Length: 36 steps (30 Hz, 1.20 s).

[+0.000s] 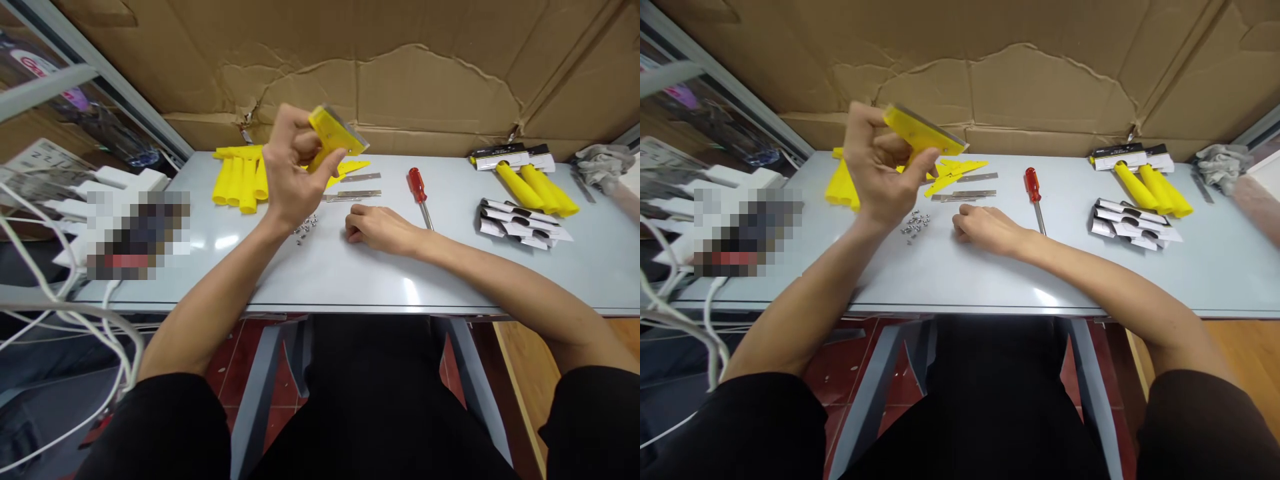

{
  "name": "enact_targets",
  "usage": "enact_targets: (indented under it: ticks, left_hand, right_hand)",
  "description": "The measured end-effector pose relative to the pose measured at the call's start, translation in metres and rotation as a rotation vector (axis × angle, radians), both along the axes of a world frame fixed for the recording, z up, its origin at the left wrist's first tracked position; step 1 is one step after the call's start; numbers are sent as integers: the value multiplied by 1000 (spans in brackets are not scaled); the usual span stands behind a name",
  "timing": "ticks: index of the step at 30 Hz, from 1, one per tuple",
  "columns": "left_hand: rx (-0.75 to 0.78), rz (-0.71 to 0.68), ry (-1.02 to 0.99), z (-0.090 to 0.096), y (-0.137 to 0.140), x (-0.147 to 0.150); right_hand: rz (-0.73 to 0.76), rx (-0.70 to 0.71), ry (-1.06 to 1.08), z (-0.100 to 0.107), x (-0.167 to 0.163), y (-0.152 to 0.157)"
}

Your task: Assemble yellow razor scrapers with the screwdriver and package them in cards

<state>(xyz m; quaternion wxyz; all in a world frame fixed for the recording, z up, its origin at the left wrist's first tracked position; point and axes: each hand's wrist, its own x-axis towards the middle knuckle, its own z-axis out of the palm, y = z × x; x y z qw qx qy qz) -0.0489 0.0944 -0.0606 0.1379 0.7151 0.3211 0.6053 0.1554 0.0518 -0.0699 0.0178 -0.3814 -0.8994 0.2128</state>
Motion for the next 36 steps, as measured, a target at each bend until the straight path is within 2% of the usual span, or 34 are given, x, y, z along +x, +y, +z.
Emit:
enact_targets:
  ticks: [3,5,8,10,12,15,22,30,36]
  left_hand:
    - [-66,-208,-111,12,-4,-1]
    - [-107,-324,-159,16,-5,-1]
    - [-229,-437,-218,13,-10,6]
    - [-351,-470,-231,8,-16,16]
    - [-462,-483,-234,5,-25,27]
    - [-543,-505,-259,3,-39,41]
    - [-561,-575,-257,4,-52,52]
    - [-607,-479,-228,1,-52,53]
    - [-637,-516,-215,1,-50,51]
  right_hand:
    - [18,8,-15,9,5,0]
    - [68,-32,85,28,12,-2]
    - [122,-96,501,68,28,-9]
    - [63,-92,744,92,37,-12]
    - [-20,-72,856,105,44,-12]
    - [-85,-23,871,103,46,-6]
    - [-144,220,645,82,39,7]
    - [-205,87,664,79,40,8]
    - [-180,11,801,67,41,17]
